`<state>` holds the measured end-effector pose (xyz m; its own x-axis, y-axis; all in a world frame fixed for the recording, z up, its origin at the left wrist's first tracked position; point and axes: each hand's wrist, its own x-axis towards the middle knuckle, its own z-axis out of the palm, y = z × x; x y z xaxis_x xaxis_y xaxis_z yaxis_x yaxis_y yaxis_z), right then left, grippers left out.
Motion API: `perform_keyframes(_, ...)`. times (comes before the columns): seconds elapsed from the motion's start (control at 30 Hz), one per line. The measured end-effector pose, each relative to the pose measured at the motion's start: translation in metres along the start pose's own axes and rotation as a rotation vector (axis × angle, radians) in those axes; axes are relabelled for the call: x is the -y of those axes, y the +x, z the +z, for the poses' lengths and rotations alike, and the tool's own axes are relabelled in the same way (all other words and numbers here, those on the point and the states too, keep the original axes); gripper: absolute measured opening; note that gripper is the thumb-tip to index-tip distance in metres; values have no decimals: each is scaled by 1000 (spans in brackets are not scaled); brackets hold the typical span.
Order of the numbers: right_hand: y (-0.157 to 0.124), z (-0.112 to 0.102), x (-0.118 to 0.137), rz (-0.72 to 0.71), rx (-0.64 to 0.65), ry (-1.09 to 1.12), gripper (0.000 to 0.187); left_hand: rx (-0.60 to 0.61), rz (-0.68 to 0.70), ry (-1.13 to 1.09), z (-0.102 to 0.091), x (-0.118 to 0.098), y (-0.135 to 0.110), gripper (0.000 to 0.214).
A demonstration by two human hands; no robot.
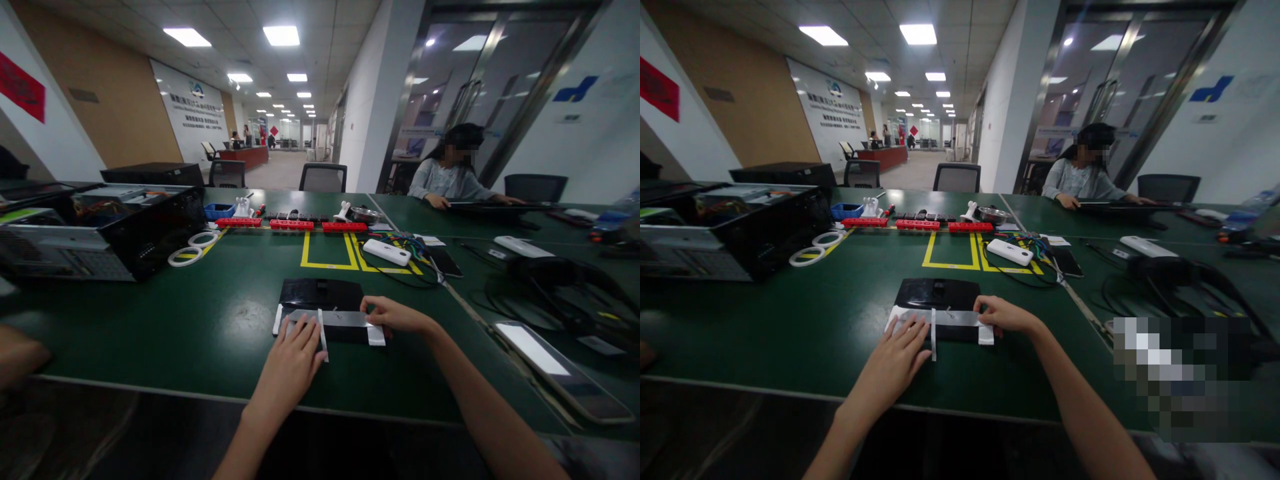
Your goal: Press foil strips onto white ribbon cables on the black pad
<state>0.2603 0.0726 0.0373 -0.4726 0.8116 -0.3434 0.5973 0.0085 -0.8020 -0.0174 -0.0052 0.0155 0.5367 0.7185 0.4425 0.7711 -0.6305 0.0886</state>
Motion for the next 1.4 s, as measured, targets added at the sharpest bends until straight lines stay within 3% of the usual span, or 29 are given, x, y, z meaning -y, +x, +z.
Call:
perform_keyframes(0.13, 2, -1, -3, -1, 8, 0, 26, 57, 17, 17, 15, -9, 7, 50)
perform_keyframes(0.37, 1, 0, -3, -11, 5, -8, 23, 127, -14, 12, 30, -1, 4, 57)
perform_keyframes(0.83, 2, -1, -3, -4, 2, -2, 27, 153, -23, -50, 31, 1, 2, 53)
perform_keyframes(1.13, 2, -1, -3, -8, 16, -3, 24, 211, -37, -110, 21, 1, 7, 57)
perform_keyframes(1.27, 0, -1, 1, -33, 24, -9, 24, 102, -110, -179, 7, 18, 4, 56)
perform_keyframes(1.4, -2, -2, 4, -39, 9, -20, 23, -39, -248, -117, -1, 51, -19, 47)
